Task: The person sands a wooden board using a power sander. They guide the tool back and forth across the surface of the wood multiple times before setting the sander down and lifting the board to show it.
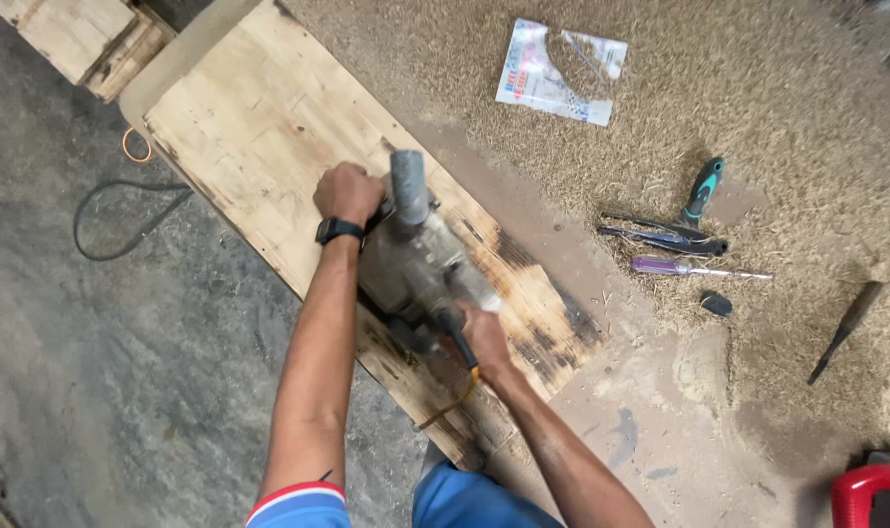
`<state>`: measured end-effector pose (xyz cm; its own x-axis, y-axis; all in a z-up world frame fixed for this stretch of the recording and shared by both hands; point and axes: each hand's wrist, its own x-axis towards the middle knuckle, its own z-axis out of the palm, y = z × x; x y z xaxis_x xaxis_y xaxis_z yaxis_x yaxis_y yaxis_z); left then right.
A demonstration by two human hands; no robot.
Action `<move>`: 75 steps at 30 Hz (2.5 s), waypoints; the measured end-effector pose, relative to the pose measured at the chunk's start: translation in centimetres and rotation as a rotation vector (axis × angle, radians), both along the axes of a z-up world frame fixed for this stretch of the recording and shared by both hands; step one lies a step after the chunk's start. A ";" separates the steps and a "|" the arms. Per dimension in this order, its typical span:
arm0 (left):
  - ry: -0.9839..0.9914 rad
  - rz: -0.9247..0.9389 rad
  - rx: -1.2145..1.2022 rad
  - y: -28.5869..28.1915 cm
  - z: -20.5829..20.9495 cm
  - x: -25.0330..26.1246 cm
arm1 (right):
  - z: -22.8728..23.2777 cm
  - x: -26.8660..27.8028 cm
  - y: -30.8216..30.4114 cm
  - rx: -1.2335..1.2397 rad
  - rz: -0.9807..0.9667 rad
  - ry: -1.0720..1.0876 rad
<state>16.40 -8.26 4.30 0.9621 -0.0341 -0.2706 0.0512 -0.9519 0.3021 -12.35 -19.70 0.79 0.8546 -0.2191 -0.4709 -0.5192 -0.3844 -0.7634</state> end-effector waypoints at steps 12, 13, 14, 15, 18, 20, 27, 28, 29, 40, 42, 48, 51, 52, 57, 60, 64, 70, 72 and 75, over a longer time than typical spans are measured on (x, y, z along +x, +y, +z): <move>-0.050 -0.001 -0.054 -10.9 -1.3 3.7 | -4.7 1.4 -9.6 -0.081 -0.119 0.023; -0.066 -0.022 -0.078 -11.5 -1.2 3.6 | -3.5 1.7 -10.3 -0.096 -0.126 0.046; -0.084 -0.045 -0.101 -12.2 -1.0 3.6 | -2.3 2.0 -10.9 -0.110 -0.135 0.067; -0.083 -0.046 -0.099 -12.7 -1.5 3.6 | -2.4 1.9 -11.3 -0.108 -0.136 0.069; -0.124 -0.049 -0.134 -14.0 -1.0 3.0 | -1.8 1.7 -12.4 -0.107 -0.181 0.070; -0.054 -0.064 -0.069 -14.8 1.1 1.5 | -0.5 1.2 -13.1 -0.041 -0.221 0.017; 0.020 -0.057 -0.044 -15.9 0.1 -2.6 | -0.1 -3.3 -13.0 -0.096 -0.194 -0.034; 0.040 -0.072 -0.027 -16.1 -0.5 -3.4 | -0.2 -4.2 -13.0 -0.110 -0.178 -0.060; 0.060 -0.087 -0.011 -16.2 -1.1 -4.1 | -0.2 -5.2 -12.9 -0.123 -0.161 -0.086; 0.140 -0.093 -0.114 -19.2 2.1 -16.8 | 0.1 -17.7 -15.7 -0.161 -0.160 -0.072; 0.152 -0.084 -0.151 -19.7 1.4 -19.2 | -0.1 -20.5 -16.4 -0.161 -0.165 -0.049; 0.111 -0.123 -0.093 -20.6 0.0 -24.5 | -0.8 -26.5 -17.3 -0.140 -0.179 -0.093; 0.148 -0.137 -0.104 -20.6 1.1 -24.9 | -1.5 -26.9 -17.0 -0.205 -0.126 -0.058; 0.188 -0.091 -0.108 -20.6 1.4 -24.6 | -1.2 -26.4 -16.6 -0.171 -0.106 -0.145; 0.165 -0.114 -0.071 -19.3 2.9 -21.4 | -1.0 -22.4 -15.0 -0.096 -0.200 -0.049; 0.150 -0.060 -0.037 -17.7 2.7 -19.2 | -1.7 -20.1 -13.9 -0.096 -0.139 -0.106; 0.087 -0.065 -0.085 -15.2 2.5 -16.2 | -6.2 -17.1 -11.8 -0.101 -0.074 -0.207; 0.024 -0.030 0.048 -11.9 0.6 -11.2 | -8.4 -11.9 -8.1 -0.109 -0.055 -0.089; -0.003 -0.014 0.048 -10.9 1.2 -10.2 | -5.2 -10.1 -7.5 -0.162 -0.019 -0.047; -0.028 0.025 0.034 -9.6 2.3 -9.5 | -1.0 -7.9 -7.0 -0.083 -0.019 0.014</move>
<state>6.87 -17.81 6.63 0.9697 -0.0009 -0.2441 0.0674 -0.9601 0.2714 -20.30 -26.71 -0.20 0.8435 -0.2739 -0.4621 -0.5372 -0.4363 -0.7219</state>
